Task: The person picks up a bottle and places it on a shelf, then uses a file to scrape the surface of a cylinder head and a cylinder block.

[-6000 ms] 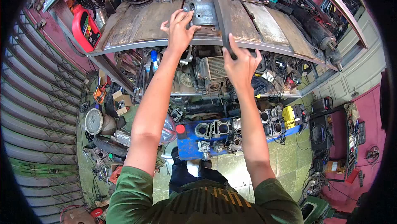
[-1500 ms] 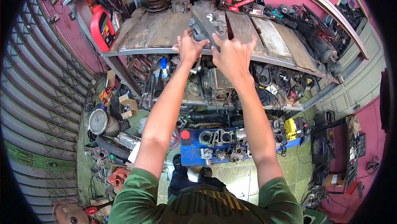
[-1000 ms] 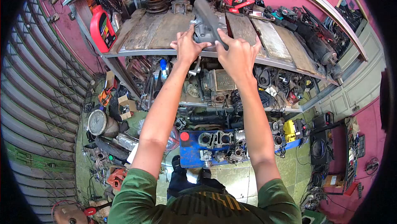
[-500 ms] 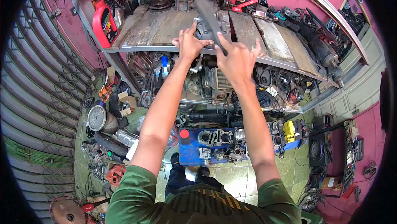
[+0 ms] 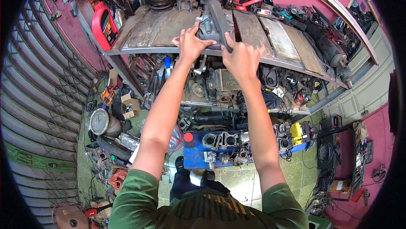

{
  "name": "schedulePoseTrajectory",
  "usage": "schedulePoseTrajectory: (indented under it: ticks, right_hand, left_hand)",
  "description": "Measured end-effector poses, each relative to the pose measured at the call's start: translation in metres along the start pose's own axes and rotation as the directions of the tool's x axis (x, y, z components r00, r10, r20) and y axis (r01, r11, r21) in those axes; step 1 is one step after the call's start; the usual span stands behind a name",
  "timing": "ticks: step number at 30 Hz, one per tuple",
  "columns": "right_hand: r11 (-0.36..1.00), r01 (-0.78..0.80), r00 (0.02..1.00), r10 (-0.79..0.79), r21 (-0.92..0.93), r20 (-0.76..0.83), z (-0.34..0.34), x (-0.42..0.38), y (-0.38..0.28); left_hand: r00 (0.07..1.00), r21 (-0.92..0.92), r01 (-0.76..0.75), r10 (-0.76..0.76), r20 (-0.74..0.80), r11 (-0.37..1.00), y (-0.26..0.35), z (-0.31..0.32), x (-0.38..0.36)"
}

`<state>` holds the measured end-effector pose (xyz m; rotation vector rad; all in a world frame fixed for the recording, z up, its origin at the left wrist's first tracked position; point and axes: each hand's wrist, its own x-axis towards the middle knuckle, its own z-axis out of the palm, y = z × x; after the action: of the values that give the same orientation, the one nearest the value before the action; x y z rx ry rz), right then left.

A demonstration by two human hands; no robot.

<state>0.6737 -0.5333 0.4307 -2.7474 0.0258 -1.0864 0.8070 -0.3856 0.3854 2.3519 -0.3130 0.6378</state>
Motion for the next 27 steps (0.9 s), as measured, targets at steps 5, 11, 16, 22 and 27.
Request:
schedulePoseTrajectory:
  ticks: [5, 11, 16, 22, 27]
  right_hand:
    - [0.994, -0.007, 0.999, 0.012, 0.108, -0.049, -0.006, -0.04, 0.006]
    - [0.997, -0.063, 0.995, 0.066, 0.047, -0.08, 0.009, -0.004, 0.005]
    - [0.995, -0.014, 0.999, 0.018, 0.098, -0.033, 0.002, -0.048, 0.003]
    - [0.993, 0.024, 0.989, -0.006, 0.119, -0.148, 0.001, 0.007, -0.006]
    - [1.0, -0.024, 0.994, 0.024, 0.0, 0.104, 0.0, -0.01, -0.006]
  left_hand:
    - [0.999, -0.015, -0.027, 0.026, -0.036, 1.0, -0.005, 0.006, -0.004]
    - [0.998, 0.023, -0.024, 0.025, -0.049, 0.999, -0.006, 0.008, -0.003]
    - [0.993, -0.001, -0.077, 0.076, -0.087, 0.997, -0.009, 0.01, -0.004]
    - [0.993, -0.054, -0.076, 0.07, -0.098, 0.996, -0.013, 0.015, -0.003]
    - [0.998, -0.005, -0.041, 0.041, -0.056, 0.999, -0.002, 0.004, -0.004]
